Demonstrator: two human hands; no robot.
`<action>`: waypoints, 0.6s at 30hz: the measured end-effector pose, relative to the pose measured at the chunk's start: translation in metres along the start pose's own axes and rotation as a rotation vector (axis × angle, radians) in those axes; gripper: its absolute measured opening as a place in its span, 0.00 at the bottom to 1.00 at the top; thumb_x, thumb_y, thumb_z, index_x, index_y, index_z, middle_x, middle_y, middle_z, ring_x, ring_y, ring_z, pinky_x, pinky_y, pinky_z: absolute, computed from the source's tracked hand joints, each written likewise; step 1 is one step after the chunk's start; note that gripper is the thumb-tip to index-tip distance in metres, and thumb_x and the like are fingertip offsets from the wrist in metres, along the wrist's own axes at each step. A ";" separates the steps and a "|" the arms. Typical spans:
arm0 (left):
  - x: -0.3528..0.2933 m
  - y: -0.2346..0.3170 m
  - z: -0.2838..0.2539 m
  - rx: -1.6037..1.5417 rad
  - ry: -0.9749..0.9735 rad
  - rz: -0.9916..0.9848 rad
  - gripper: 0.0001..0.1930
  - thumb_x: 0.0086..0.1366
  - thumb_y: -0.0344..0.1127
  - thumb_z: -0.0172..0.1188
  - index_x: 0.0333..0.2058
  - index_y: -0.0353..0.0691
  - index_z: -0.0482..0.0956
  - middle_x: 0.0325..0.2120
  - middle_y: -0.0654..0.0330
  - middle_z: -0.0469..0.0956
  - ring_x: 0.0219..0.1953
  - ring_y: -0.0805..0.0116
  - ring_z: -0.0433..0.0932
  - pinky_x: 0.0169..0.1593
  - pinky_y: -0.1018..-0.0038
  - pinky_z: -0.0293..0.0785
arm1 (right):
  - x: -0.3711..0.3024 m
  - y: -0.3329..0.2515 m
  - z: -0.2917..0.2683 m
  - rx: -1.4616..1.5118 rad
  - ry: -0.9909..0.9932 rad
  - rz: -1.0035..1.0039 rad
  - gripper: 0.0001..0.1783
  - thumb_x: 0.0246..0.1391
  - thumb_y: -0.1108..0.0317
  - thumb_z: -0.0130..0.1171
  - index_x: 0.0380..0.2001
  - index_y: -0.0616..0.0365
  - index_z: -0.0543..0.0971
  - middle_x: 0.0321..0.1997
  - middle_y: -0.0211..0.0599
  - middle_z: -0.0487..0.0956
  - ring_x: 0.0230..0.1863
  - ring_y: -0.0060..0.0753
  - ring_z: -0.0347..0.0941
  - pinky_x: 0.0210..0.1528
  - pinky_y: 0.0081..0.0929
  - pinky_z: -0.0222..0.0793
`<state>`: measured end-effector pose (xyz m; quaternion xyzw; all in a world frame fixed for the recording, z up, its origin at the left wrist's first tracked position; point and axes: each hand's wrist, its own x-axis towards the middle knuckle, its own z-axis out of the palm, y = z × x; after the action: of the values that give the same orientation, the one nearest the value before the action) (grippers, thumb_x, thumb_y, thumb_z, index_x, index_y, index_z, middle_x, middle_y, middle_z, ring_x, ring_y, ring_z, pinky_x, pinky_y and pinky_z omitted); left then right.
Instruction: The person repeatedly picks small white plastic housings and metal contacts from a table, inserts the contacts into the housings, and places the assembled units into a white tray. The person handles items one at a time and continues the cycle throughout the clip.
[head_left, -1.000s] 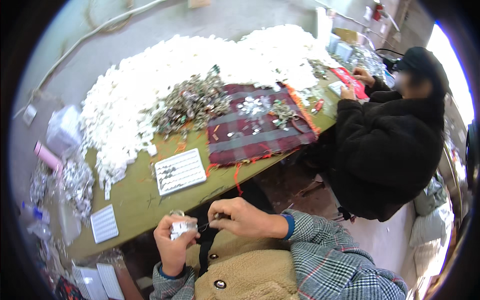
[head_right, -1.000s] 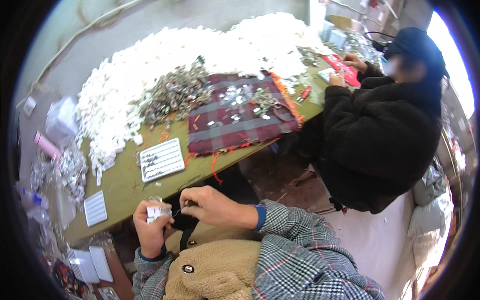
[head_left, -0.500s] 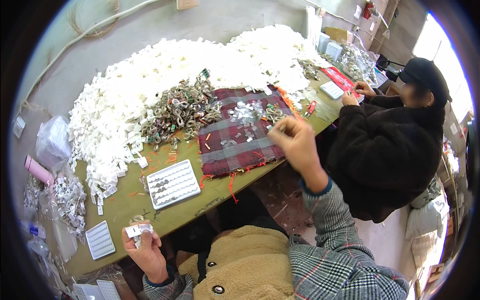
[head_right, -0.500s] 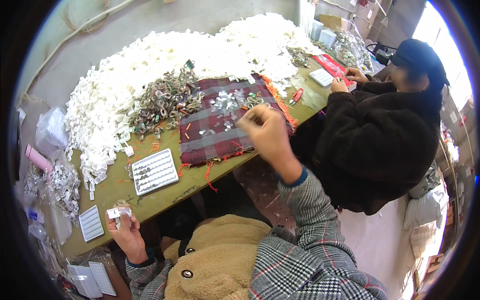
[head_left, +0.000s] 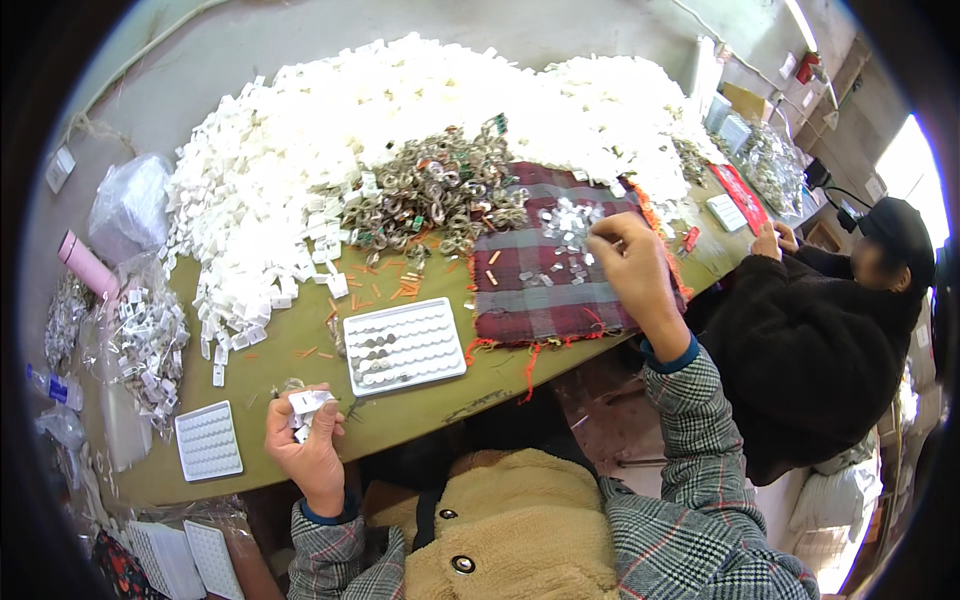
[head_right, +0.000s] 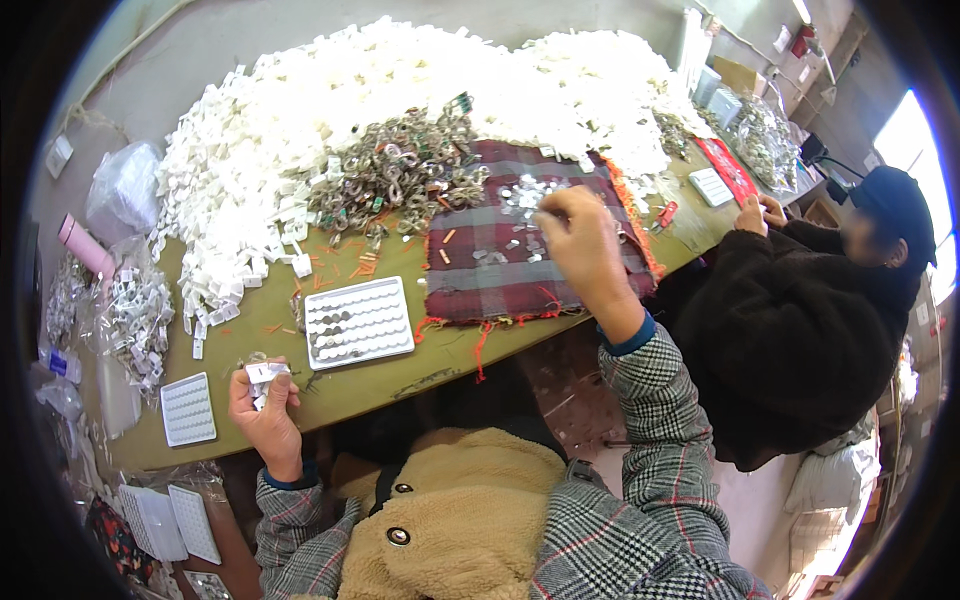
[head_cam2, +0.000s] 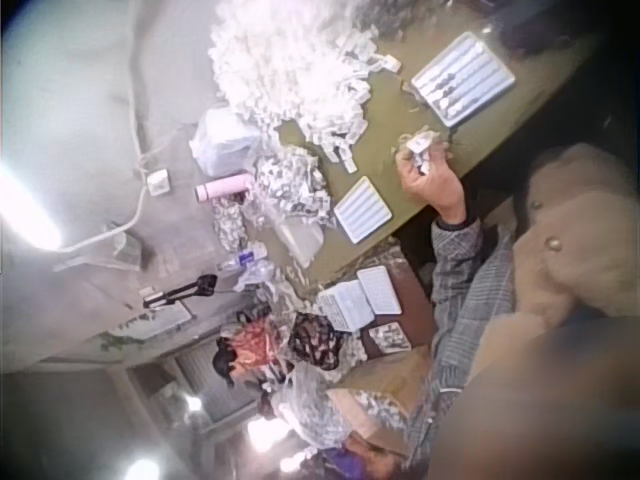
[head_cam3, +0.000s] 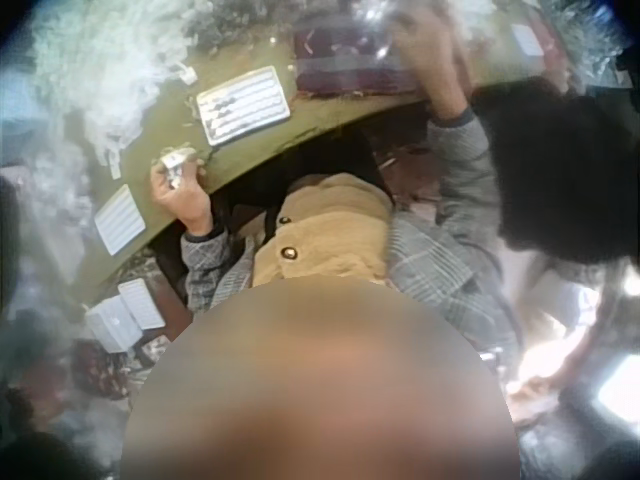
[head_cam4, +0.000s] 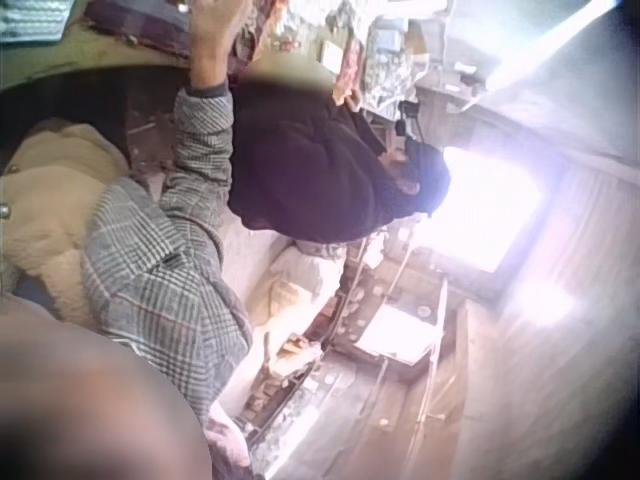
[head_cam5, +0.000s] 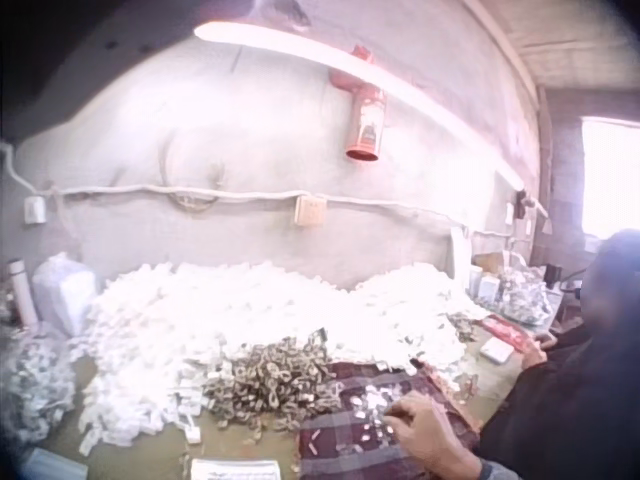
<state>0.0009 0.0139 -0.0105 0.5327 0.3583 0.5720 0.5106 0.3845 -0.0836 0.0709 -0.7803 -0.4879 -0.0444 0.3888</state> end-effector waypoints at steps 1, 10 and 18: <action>0.001 0.001 0.000 -0.011 -0.001 -0.012 0.10 0.59 0.23 0.67 0.35 0.35 0.73 0.36 0.55 0.80 0.26 0.76 0.76 0.26 0.82 0.73 | 0.002 -0.014 0.008 0.179 -0.156 0.001 0.09 0.49 0.71 0.65 0.32 0.67 0.82 0.31 0.45 0.81 0.35 0.41 0.77 0.40 0.34 0.71; -0.002 0.010 0.001 -0.001 -0.057 -0.043 0.10 0.57 0.21 0.68 0.35 0.32 0.76 0.33 0.60 0.78 0.29 0.77 0.76 0.31 0.81 0.75 | 0.045 -0.090 0.096 0.016 -0.473 -0.273 0.07 0.47 0.74 0.60 0.29 0.66 0.82 0.28 0.53 0.81 0.33 0.54 0.79 0.38 0.42 0.74; 0.000 0.004 -0.005 0.083 -0.133 -0.015 0.10 0.56 0.21 0.69 0.35 0.34 0.77 0.31 0.64 0.77 0.31 0.80 0.73 0.36 0.82 0.70 | 0.054 -0.115 0.145 -0.359 -0.574 -0.091 0.15 0.48 0.62 0.63 0.28 0.67 0.81 0.32 0.57 0.81 0.37 0.57 0.80 0.41 0.46 0.76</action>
<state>-0.0045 0.0131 -0.0072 0.5876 0.3511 0.5160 0.5150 0.2764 0.0749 0.0592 -0.7945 -0.5960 0.0748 0.0895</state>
